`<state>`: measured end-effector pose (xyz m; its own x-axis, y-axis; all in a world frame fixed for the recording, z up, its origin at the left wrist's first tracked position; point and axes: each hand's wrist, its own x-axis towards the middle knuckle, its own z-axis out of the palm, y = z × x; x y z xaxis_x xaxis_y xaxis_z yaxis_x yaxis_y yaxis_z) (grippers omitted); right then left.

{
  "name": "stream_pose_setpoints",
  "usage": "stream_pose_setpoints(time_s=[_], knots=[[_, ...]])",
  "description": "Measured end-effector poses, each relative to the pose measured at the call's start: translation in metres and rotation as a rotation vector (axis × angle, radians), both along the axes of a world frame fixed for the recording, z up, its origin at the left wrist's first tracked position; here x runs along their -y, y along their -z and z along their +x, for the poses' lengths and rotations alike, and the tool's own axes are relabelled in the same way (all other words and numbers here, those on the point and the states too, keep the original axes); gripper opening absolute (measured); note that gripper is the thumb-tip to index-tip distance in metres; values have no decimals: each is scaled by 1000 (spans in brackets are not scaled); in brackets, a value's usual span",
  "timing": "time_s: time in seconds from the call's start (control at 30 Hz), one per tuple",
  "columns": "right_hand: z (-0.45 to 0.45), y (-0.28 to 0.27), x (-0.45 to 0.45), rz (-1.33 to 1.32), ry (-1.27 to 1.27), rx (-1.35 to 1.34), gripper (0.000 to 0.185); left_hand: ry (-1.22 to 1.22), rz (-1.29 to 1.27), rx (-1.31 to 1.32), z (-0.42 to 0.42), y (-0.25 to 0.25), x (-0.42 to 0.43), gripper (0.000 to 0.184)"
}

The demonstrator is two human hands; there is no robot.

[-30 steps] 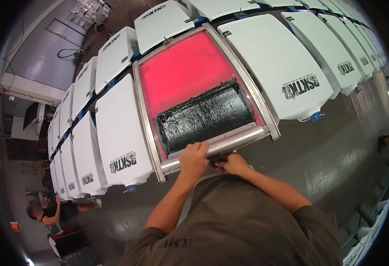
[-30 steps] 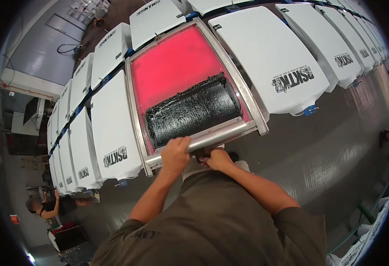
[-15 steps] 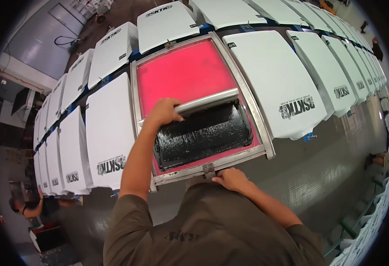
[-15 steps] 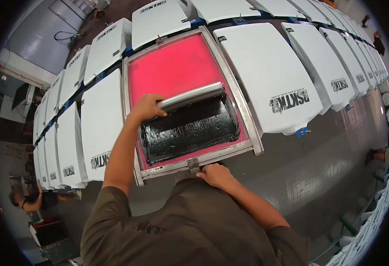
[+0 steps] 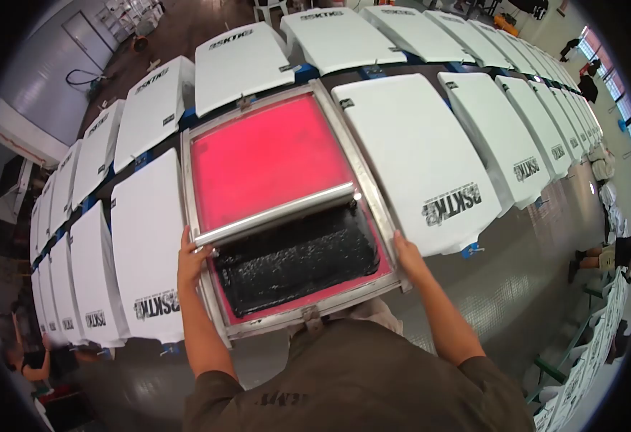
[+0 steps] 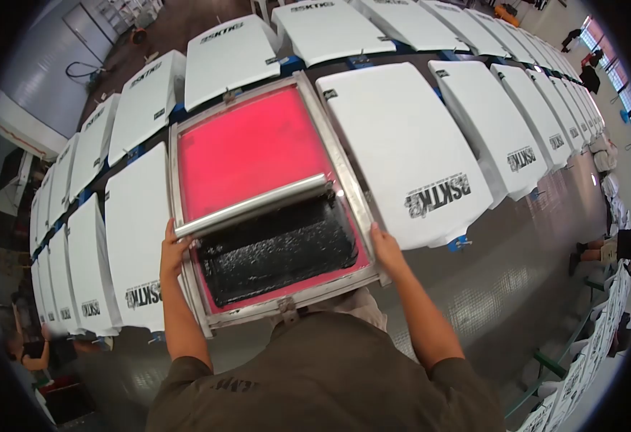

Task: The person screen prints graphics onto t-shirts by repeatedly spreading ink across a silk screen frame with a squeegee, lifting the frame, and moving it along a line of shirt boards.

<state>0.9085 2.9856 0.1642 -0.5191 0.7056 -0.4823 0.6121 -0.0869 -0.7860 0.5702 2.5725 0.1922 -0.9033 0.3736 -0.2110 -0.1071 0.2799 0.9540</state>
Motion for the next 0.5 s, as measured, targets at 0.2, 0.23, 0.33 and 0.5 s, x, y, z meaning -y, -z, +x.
stream_pose_setpoints(time_s=[0.2,0.23,0.33,0.5], knots=[[26,-42,-19,-35,93,-14,67,-38,-6,-43,24,-42,-27,74],[38,-40,-34,-79,104,-85,66,-46,-33,-38,38,-62,-53,73],[73,-45,-102,-125,138,-215,63,-60,27,-66,60,-73,-133,79],[151,-60,-242,40,190,-80,62,-33,25,-17,107,-43,-285,31]])
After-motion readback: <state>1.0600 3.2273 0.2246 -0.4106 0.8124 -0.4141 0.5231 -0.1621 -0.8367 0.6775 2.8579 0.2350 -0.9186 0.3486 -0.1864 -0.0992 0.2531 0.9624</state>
